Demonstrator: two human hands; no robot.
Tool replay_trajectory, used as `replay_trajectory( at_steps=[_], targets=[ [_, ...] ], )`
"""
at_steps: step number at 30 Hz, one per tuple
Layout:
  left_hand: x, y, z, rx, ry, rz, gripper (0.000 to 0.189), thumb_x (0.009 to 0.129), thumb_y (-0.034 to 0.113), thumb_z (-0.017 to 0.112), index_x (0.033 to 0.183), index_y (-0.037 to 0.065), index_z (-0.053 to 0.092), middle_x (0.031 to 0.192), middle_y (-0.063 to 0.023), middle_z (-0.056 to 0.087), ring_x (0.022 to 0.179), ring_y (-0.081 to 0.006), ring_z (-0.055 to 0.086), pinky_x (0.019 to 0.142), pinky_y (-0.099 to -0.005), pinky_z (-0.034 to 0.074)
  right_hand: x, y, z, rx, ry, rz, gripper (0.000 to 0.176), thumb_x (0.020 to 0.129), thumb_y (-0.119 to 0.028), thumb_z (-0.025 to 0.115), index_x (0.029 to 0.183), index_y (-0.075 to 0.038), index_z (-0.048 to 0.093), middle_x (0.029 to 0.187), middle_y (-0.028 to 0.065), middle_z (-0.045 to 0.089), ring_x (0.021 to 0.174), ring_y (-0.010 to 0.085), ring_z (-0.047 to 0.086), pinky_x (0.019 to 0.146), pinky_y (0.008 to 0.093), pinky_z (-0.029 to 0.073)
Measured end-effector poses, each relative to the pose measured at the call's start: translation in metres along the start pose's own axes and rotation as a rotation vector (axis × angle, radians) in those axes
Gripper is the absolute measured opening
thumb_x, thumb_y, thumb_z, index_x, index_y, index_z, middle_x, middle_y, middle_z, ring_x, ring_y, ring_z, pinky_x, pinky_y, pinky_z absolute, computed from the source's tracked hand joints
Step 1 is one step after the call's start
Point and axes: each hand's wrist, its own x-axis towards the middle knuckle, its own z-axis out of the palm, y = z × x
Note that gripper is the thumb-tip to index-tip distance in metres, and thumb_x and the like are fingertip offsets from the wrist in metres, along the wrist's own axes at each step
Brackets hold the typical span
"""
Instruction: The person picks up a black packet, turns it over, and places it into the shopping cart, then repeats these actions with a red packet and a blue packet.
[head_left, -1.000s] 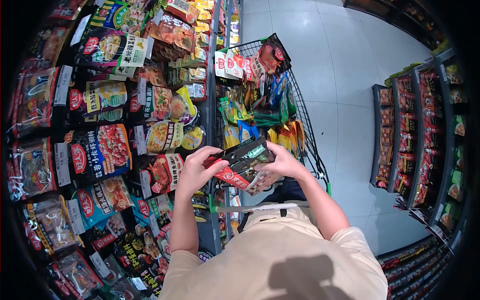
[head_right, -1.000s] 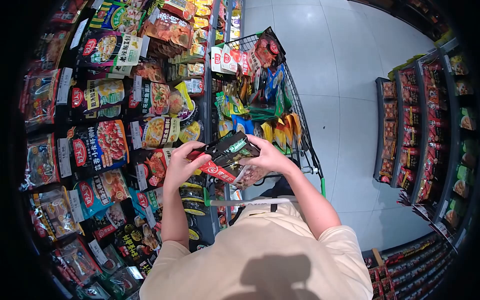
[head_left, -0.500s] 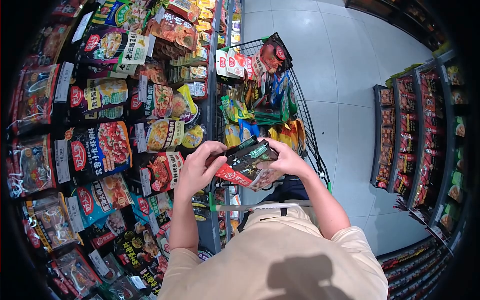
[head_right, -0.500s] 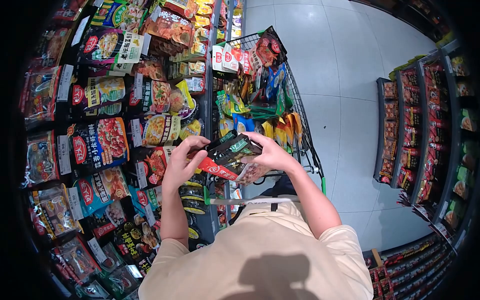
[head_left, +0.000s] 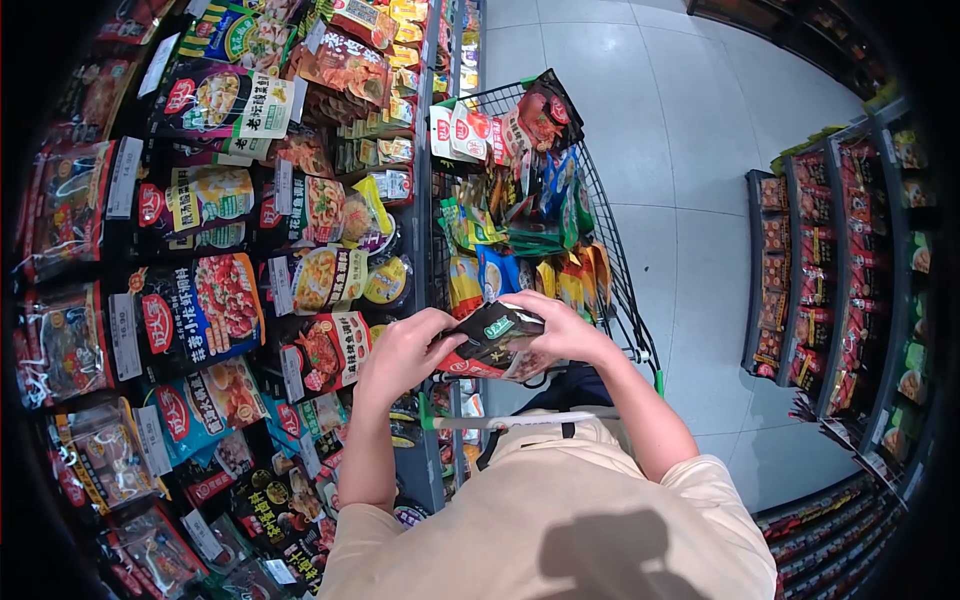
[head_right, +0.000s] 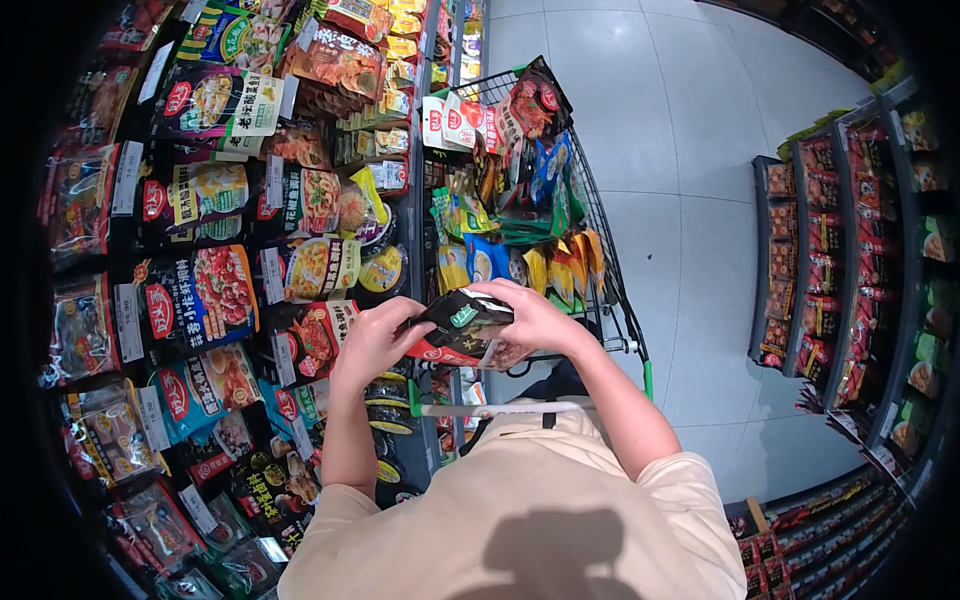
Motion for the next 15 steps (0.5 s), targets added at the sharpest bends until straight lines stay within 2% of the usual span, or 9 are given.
replay_trajectory(
  at_steps=[2, 8, 11, 13, 15],
  targets=[
    [0.001, -0.002, 0.001, 0.062, -0.012, 0.041, 0.017, 0.085, 0.014, 0.074, 0.090, 0.000, 0.065, 0.089, -0.0117, 0.068, 0.071, -0.0335, 0.067, 0.059, -0.0401, 0.052, 0.002, 0.002, -0.001, -0.010, -0.001, -0.003, 0.067, 0.073, -0.013, 0.083, 0.134, -0.007, 0.057, 0.125, 0.0114, 0.060, 0.116, 0.0272, 0.059, 0.100, 0.0362, 0.046],
    [0.006, -0.006, 0.005, 0.065, 0.080, 0.149, 0.016, 0.082, 0.009, 0.075, 0.084, 0.000, 0.063, 0.085, -0.0121, 0.067, 0.073, -0.0324, 0.066, 0.060, -0.0396, 0.052, 0.009, 0.006, -0.005, -0.016, -0.015, -0.036, 0.068, 0.072, -0.013, 0.082, 0.135, -0.011, 0.056, 0.126, 0.0117, 0.059, 0.119, 0.0312, 0.058, 0.102, 0.0376, 0.045],
    [0.009, -0.006, 0.002, 0.077, 0.116, 0.195, 0.016, 0.080, 0.007, 0.076, 0.083, 0.001, 0.062, 0.083, -0.0115, 0.068, 0.073, -0.0307, 0.066, 0.060, -0.0387, 0.052, 0.013, 0.003, -0.006, -0.029, -0.036, -0.037, 0.070, 0.073, -0.016, 0.081, 0.138, -0.012, 0.054, 0.130, 0.0121, 0.057, 0.123, 0.0317, 0.055, 0.105, 0.0391, 0.043],
    [0.010, -0.003, -0.003, 0.098, 0.135, 0.209, 0.015, 0.080, 0.006, 0.076, 0.082, 0.001, 0.062, 0.083, -0.0114, 0.068, 0.073, -0.0302, 0.067, 0.060, -0.0383, 0.052, 0.017, -0.003, -0.007, -0.073, -0.035, -0.008, 0.074, 0.075, -0.021, 0.081, 0.142, -0.012, 0.050, 0.137, 0.0135, 0.054, 0.129, 0.0326, 0.050, 0.110, 0.0425, 0.038],
    [0.013, -0.003, -0.007, 0.121, 0.153, 0.225, 0.014, 0.079, 0.005, 0.076, 0.082, 0.000, 0.062, 0.082, -0.0113, 0.068, 0.072, -0.0297, 0.067, 0.060, -0.0380, 0.052, 0.022, -0.004, -0.006, -0.132, 0.000, -0.035, 0.076, 0.076, -0.019, 0.081, 0.143, -0.011, 0.048, 0.139, 0.0141, 0.052, 0.130, 0.0319, 0.049, 0.110, 0.0411, 0.038]
  ],
)
